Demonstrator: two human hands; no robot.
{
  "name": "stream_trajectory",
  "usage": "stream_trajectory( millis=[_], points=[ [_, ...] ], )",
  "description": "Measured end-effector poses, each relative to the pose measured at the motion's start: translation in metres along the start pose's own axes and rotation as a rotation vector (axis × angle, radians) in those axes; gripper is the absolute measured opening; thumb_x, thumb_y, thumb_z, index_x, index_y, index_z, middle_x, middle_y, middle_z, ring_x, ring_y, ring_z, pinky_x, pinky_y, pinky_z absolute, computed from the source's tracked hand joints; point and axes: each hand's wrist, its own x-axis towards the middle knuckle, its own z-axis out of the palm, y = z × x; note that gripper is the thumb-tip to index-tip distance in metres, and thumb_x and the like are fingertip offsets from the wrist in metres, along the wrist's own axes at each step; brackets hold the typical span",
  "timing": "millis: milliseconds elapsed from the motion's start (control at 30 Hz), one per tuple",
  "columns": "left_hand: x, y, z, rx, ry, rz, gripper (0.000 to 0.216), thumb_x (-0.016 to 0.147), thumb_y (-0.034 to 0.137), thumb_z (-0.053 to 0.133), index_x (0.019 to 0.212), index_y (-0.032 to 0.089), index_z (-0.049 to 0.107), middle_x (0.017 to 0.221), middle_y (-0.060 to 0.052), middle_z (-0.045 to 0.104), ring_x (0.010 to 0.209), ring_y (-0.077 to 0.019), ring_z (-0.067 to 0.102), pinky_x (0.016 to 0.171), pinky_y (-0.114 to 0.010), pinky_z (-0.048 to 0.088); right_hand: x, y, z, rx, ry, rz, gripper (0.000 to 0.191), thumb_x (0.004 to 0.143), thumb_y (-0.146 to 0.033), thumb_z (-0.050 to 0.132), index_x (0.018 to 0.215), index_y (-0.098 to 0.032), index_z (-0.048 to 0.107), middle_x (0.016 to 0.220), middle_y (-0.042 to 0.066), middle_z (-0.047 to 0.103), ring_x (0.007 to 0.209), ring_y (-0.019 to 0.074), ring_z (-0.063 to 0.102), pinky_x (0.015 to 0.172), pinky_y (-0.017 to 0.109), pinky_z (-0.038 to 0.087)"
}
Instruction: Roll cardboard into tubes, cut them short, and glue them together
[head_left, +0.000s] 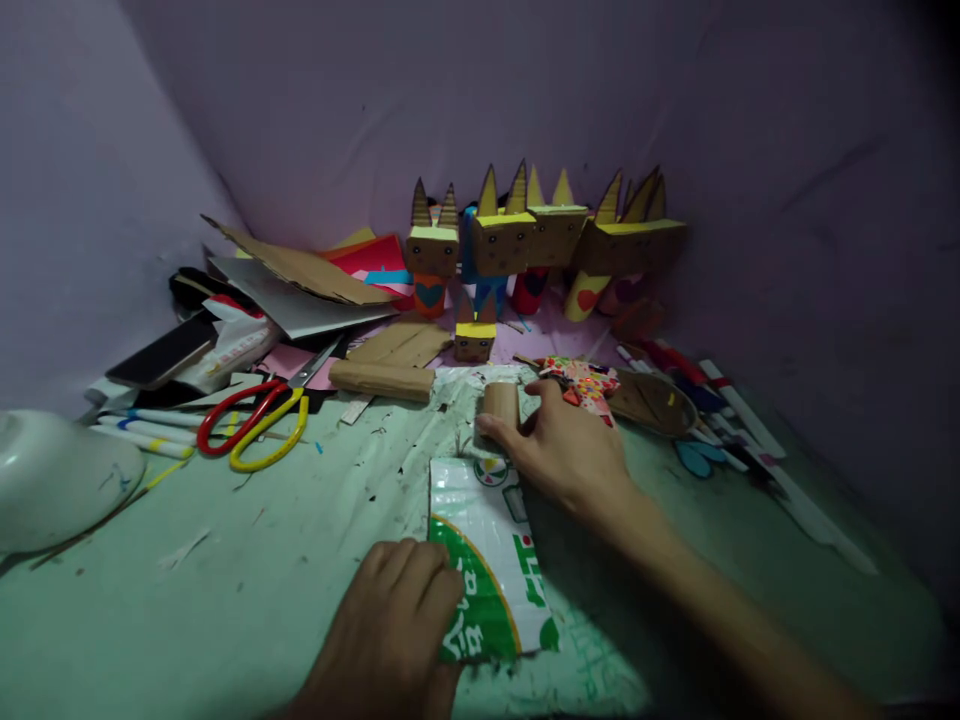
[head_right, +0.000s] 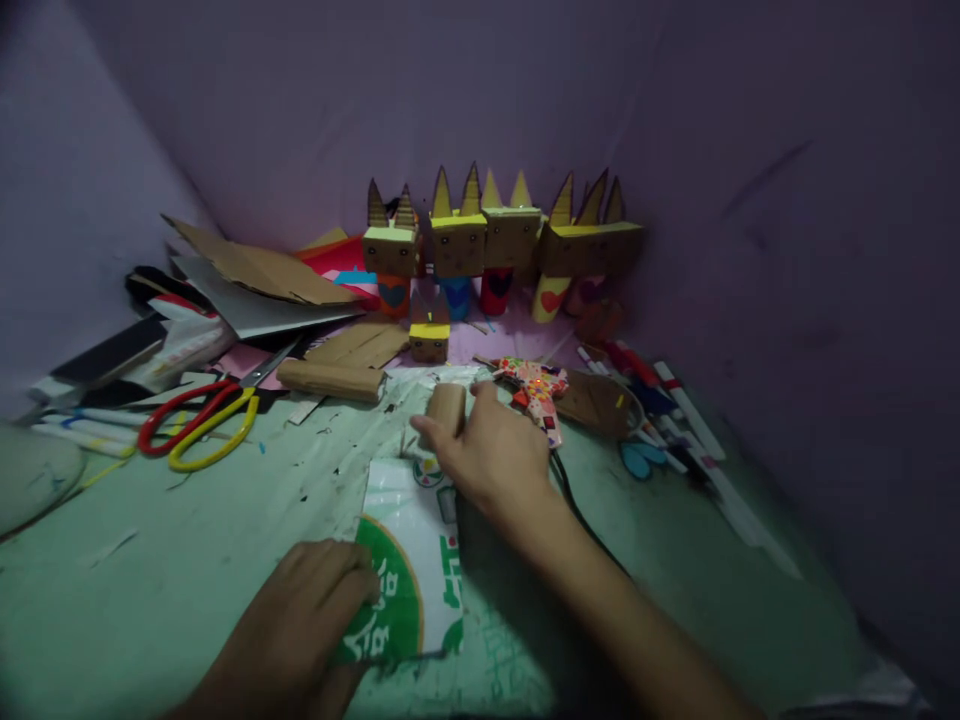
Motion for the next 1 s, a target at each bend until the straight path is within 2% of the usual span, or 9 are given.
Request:
stream_trajectory(
  millis=[100, 233, 300, 400, 533, 633, 733, 867, 1000],
  points=[
    [-0.011, 0.002, 0.004, 0.001, 0.023, 0.009, 0.023, 0.071, 0.015, 0.046, 0.092, 0.015, 0.057, 0.093, -0.011, 0.062, 0.081, -0.0251, 0.054, 0.069, -0.042, 0.044, 0.008, -0.005, 0.006, 0.034, 0.027, -0.091, 0.051, 0.073, -0.049, 0.061, 0.11, -0.014, 0.054, 0.079, 0.012, 0.069, 0.072, 0.0306, 0.065, 0.06, 0.036, 0.045],
    [-0.015, 0.002, 0.004, -0.069, 0.079, -0.022, 0.022, 0.076, 0.014, 0.045, 0.094, 0.016, 0.057, 0.096, -0.01, 0.063, 0.084, -0.0243, 0.056, 0.073, -0.043, 0.044, -0.014, 0.014, 0.0, 0.459, 0.079, -0.397, 0.034, 0.07, -0.03, 0.066, 0.1, -0.017, 0.055, 0.089, 0.006, 0.067, 0.077, 0.0212, 0.063, 0.068, 0.032, 0.048],
    [-0.016, 0.001, 0.004, -0.11, 0.099, -0.034, 0.021, 0.077, 0.014, 0.046, 0.094, 0.018, 0.057, 0.095, -0.009, 0.063, 0.083, -0.0236, 0.056, 0.072, -0.043, 0.043, -0.036, 0.025, -0.006, 0.575, 0.002, -0.575, 0.034, 0.071, -0.025, 0.069, 0.102, -0.019, 0.057, 0.096, 0.005, 0.066, 0.085, 0.0192, 0.062, 0.075, 0.031, 0.048],
    [-0.017, 0.002, 0.003, -0.139, 0.095, -0.053, 0.018, 0.077, 0.014, 0.047, 0.092, 0.019, 0.056, 0.094, -0.008, 0.062, 0.083, -0.0236, 0.055, 0.072, -0.044, 0.043, -0.069, 0.037, -0.006, 0.609, -0.198, -0.693, 0.037, 0.075, -0.02, 0.069, 0.11, -0.023, 0.056, 0.097, 0.002, 0.066, 0.088, 0.0168, 0.06, 0.075, 0.029, 0.048],
    [-0.02, 0.008, 0.0, -0.161, 0.147, -0.13, 0.018, 0.071, 0.008, 0.051, 0.082, 0.019, 0.045, 0.092, -0.008, 0.06, 0.087, -0.0226, 0.055, 0.074, -0.04, 0.046, -0.087, 0.047, 0.012, 0.688, -0.224, -0.666, 0.036, 0.078, -0.021, 0.069, 0.112, -0.024, 0.057, 0.097, 0.003, 0.067, 0.088, 0.0174, 0.059, 0.074, 0.032, 0.048],
    [-0.018, 0.013, -0.001, -0.07, 0.184, -0.162, 0.034, 0.072, 0.007, 0.049, 0.104, 0.015, 0.047, 0.111, -0.015, 0.053, 0.101, -0.0263, 0.052, 0.077, -0.043, 0.048, -0.086, 0.049, 0.024, 0.765, -0.198, -0.686, 0.036, 0.079, -0.024, 0.068, 0.114, -0.025, 0.058, 0.102, 0.003, 0.068, 0.092, 0.0186, 0.059, 0.079, 0.035, 0.047],
    [-0.013, 0.012, -0.003, 0.057, 0.096, -0.03, 0.055, 0.075, 0.009, 0.047, 0.129, 0.018, 0.04, 0.137, -0.019, 0.036, 0.107, -0.0301, 0.049, 0.075, -0.046, 0.048, -0.084, 0.047, 0.027, 0.775, -0.192, -0.709, 0.039, 0.08, -0.023, 0.067, 0.118, -0.026, 0.057, 0.106, 0.004, 0.068, 0.095, 0.0192, 0.058, 0.084, 0.038, 0.044],
    [-0.007, 0.003, -0.006, 0.105, 0.026, 0.113, 0.056, 0.078, 0.01, 0.047, 0.133, 0.017, 0.04, 0.131, -0.017, 0.047, 0.099, -0.0281, 0.053, 0.073, -0.045, 0.048, -0.09, 0.05, 0.024, 0.76, -0.215, -0.645, 0.047, 0.078, -0.023, 0.07, 0.122, -0.024, 0.054, 0.106, 0.006, 0.066, 0.096, 0.0203, 0.058, 0.084, 0.038, 0.045],
    [-0.005, -0.004, -0.007, 0.131, 0.004, 0.177, 0.052, 0.081, 0.012, 0.048, 0.133, 0.017, 0.042, 0.131, -0.014, 0.049, 0.1, -0.0262, 0.053, 0.075, -0.04, 0.047, -0.1, 0.061, 0.019, 0.811, -0.215, -0.548, 0.065, 0.072, -0.029, 0.075, 0.129, -0.023, 0.046, 0.116, 0.008, 0.06, 0.105, 0.0202, 0.056, 0.091, 0.036, 0.044]
  ],
)
